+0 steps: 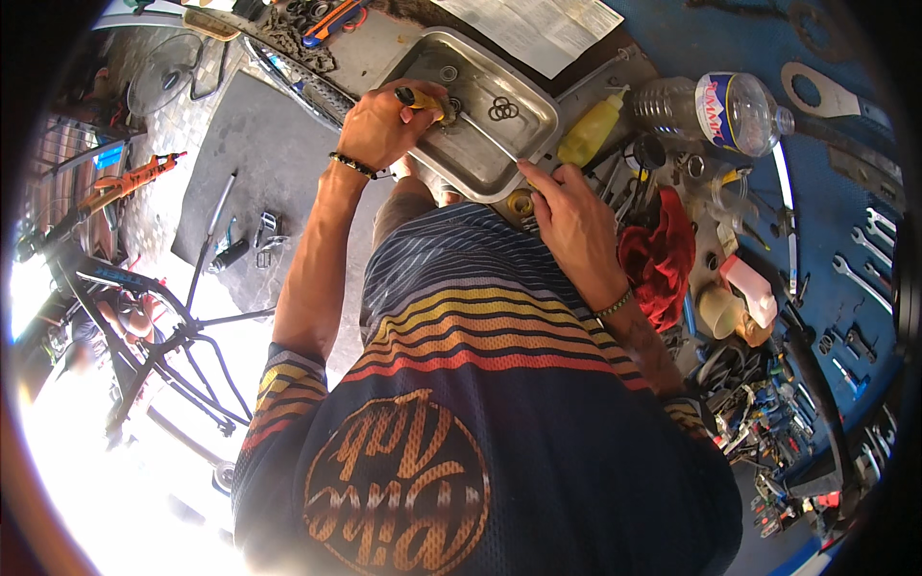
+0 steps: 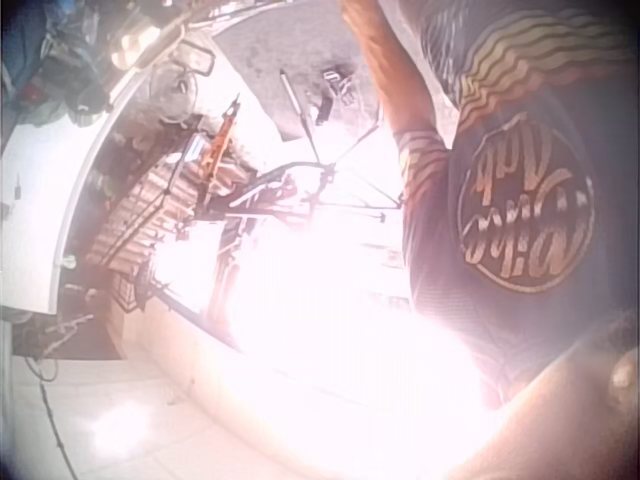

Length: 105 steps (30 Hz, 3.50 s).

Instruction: The person scrubs small metal rings in a metal tray using a yellow brush and a screwdriver. They repeatedly dip the brush into liquid, scrub the rings, and place them on a paper towel. The person also uses pliers to handle the rings and continues scrubbing throughout the clip.

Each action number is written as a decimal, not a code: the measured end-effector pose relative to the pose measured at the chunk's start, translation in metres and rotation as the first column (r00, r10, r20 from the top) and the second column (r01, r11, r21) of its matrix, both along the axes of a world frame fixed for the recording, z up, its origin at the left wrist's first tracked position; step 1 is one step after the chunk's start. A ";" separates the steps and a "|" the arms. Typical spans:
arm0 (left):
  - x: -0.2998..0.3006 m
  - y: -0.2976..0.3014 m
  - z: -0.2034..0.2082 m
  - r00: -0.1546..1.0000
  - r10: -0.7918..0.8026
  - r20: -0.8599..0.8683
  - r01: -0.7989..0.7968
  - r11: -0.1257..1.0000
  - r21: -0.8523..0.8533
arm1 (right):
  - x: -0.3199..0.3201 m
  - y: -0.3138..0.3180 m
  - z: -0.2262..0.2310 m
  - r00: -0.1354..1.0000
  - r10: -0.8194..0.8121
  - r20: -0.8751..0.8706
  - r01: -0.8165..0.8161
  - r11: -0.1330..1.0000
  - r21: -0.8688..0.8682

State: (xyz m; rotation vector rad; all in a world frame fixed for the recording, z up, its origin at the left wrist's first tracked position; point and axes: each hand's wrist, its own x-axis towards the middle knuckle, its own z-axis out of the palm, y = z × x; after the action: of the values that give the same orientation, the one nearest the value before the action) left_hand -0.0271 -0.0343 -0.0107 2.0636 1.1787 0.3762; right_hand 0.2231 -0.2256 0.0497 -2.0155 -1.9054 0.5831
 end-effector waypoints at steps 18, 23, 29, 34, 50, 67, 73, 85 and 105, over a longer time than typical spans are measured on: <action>-0.005 0.008 -0.017 0.984 -0.074 0.160 0.060 0.994 0.088 | -0.011 0.030 0.028 0.952 0.203 0.229 -0.166 0.971 -0.171; -0.001 0.006 -0.008 0.993 -0.050 0.104 0.060 0.994 -0.089 | -0.013 0.032 0.029 0.960 0.183 0.211 -0.149 0.975 -0.167; 0.002 0.013 0.002 0.989 -0.125 0.077 0.130 0.990 -0.061 | -0.012 0.036 0.031 0.955 0.202 0.218 -0.169 0.972 -0.164; 0.008 0.012 0.012 0.993 -0.100 0.064 0.111 0.972 -0.206 | -0.013 0.037 0.029 0.973 0.150 0.177 -0.126 0.982 -0.141; 0.006 0.016 0.003 0.979 -0.197 0.051 0.201 0.976 -0.079 | -0.015 0.038 0.023 0.978 0.147 0.150 -0.127 0.983 -0.130; 0.016 0.022 0.005 0.981 0.094 -0.168 -0.097 0.995 -0.011 | -0.013 0.040 0.023 0.967 0.183 0.176 -0.158 0.977 -0.145; 0.019 0.006 -0.030 0.944 0.268 -0.190 -0.255 0.963 0.094 | -0.018 0.040 0.023 0.974 0.159 0.162 -0.130 0.977 -0.171; 0.039 0.006 -0.006 0.936 0.288 -0.204 -0.274 0.957 0.093 | -0.028 0.037 0.020 0.967 0.139 0.212 -0.100 0.978 -0.183; 0.023 0.002 -0.003 0.927 0.325 -0.187 -0.345 0.935 -0.086 | -0.013 0.037 0.027 0.959 0.166 0.232 -0.124 0.975 -0.185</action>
State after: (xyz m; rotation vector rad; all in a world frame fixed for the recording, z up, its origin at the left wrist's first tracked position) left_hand -0.0045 -0.0321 -0.0140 1.8189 1.6273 0.2852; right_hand 0.2102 -0.1887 0.0768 -2.1507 -2.2337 0.5705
